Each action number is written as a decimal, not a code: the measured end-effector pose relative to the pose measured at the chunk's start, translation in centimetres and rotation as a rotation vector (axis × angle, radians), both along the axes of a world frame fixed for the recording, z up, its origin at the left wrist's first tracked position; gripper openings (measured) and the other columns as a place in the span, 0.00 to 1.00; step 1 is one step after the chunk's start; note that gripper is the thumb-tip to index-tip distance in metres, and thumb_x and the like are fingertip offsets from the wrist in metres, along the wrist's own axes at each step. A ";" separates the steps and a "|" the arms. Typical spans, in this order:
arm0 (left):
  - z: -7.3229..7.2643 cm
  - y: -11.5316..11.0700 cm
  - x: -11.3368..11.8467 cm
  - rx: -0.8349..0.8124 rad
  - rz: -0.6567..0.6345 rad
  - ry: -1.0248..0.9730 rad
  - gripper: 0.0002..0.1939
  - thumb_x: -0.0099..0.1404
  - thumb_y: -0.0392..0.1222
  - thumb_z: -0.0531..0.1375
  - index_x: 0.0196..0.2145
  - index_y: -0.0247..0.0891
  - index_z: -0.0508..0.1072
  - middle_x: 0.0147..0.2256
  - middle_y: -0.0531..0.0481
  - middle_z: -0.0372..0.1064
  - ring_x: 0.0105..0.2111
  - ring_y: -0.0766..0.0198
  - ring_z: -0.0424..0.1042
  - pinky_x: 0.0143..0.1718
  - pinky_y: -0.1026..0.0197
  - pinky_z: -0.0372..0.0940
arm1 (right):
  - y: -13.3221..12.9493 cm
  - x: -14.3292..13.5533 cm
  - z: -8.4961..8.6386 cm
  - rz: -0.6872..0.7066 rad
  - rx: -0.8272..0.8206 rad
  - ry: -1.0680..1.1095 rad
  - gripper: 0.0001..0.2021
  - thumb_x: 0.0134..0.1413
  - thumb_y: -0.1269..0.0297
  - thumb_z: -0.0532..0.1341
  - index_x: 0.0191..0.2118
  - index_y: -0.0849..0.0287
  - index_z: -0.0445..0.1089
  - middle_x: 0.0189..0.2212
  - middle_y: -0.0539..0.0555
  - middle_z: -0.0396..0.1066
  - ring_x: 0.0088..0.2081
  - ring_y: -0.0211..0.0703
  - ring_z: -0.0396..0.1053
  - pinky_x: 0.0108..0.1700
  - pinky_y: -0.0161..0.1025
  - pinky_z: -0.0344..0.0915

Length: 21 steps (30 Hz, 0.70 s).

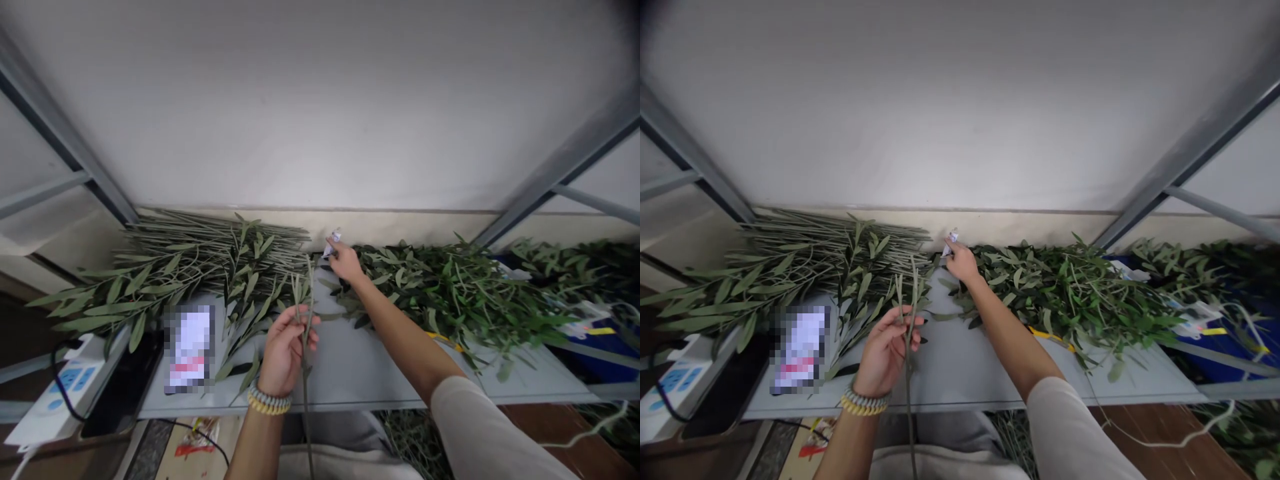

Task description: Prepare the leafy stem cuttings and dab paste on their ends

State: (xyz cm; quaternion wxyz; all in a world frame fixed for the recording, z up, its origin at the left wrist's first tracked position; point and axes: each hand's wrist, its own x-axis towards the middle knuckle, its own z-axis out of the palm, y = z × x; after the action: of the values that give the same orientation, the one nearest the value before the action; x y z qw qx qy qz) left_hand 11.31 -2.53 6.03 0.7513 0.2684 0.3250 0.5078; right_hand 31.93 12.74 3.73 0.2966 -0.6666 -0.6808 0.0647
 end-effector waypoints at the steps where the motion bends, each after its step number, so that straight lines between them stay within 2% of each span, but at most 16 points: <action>1: 0.1 0.1 0.1 0.004 0.004 0.000 0.12 0.49 0.36 0.59 0.34 0.35 0.67 0.31 0.47 0.73 0.23 0.67 0.68 0.21 0.66 0.60 | -1.2 0.4 0.6 0.033 0.051 0.025 0.29 0.47 0.77 0.51 0.58 0.60 0.61 0.50 0.57 0.69 0.46 0.45 0.68 0.50 0.40 0.62; 4: 0.9 0.3 0.5 0.021 0.033 0.040 0.08 0.50 0.40 0.59 0.28 0.37 0.64 0.26 0.51 0.71 0.21 0.68 0.67 0.19 0.67 0.59 | -5.8 1.2 2.3 0.103 0.305 0.223 0.25 0.49 0.72 0.52 0.56 0.58 0.64 0.44 0.56 0.73 0.40 0.44 0.72 0.44 0.42 0.67; 6: 1.7 0.3 1.0 0.044 0.059 0.105 0.10 0.53 0.44 0.61 0.29 0.37 0.63 0.22 0.54 0.68 0.19 0.70 0.65 0.17 0.69 0.57 | -9.3 0.9 3.5 0.072 0.479 0.415 0.20 0.50 0.67 0.56 0.50 0.58 0.69 0.44 0.58 0.73 0.39 0.46 0.72 0.41 0.44 0.69; 8: 2.5 0.2 1.6 0.079 0.077 0.169 0.13 0.53 0.47 0.62 0.31 0.38 0.64 0.20 0.55 0.67 0.17 0.71 0.63 0.16 0.70 0.56 | -12.4 0.1 4.6 0.046 0.616 0.646 0.19 0.48 0.65 0.61 0.49 0.56 0.69 0.42 0.57 0.74 0.35 0.47 0.74 0.36 0.45 0.70; 11: 3.5 0.0 2.3 0.126 0.048 0.189 0.15 0.52 0.47 0.63 0.32 0.37 0.65 0.20 0.54 0.68 0.17 0.70 0.64 0.14 0.69 0.58 | -15.7 -1.7 6.4 -0.007 0.743 0.949 0.20 0.47 0.62 0.64 0.50 0.53 0.67 0.35 0.54 0.75 0.26 0.42 0.72 0.23 0.38 0.66; 14: 4.3 -0.2 2.7 0.137 0.001 0.154 0.14 0.52 0.46 0.64 0.31 0.36 0.66 0.21 0.53 0.69 0.17 0.68 0.65 0.13 0.69 0.59 | -16.8 -3.2 8.0 0.059 0.733 1.195 0.12 0.52 0.58 0.61 0.43 0.52 0.69 0.20 0.46 0.68 0.19 0.35 0.66 0.19 0.31 0.59; 16: 4.7 -0.5 2.9 0.138 -0.028 0.149 0.14 0.51 0.46 0.64 0.31 0.36 0.66 0.21 0.53 0.68 0.18 0.68 0.65 0.12 0.69 0.60 | -16.9 -3.9 8.8 0.110 0.699 1.326 0.07 0.52 0.58 0.62 0.34 0.55 0.70 0.16 0.44 0.63 0.18 0.32 0.63 0.21 0.31 0.61; 18: 5.2 -0.7 3.1 0.144 -0.061 0.163 0.14 0.51 0.47 0.65 0.29 0.36 0.67 0.21 0.53 0.68 0.18 0.68 0.66 0.12 0.69 0.61 | -16.6 -4.2 9.4 0.114 0.611 1.449 0.08 0.50 0.58 0.63 0.30 0.57 0.69 0.21 0.46 0.67 0.23 0.34 0.67 0.26 0.34 0.65; 21: 5.7 -1.1 3.4 0.145 -0.095 0.172 0.15 0.50 0.48 0.65 0.27 0.36 0.66 0.20 0.54 0.67 0.16 0.70 0.63 0.09 0.71 0.57 | -16.3 -4.3 10.0 0.124 0.346 1.624 0.10 0.51 0.56 0.61 0.32 0.57 0.67 0.31 0.52 0.73 0.34 0.44 0.73 0.34 0.43 0.71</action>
State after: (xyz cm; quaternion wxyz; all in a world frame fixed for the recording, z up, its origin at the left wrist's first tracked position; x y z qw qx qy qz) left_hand 14.74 -3.62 11.74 0.7225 0.3796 0.3376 0.4689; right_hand 27.65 -3.52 13.77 0.7897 -0.3188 -0.2907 0.4361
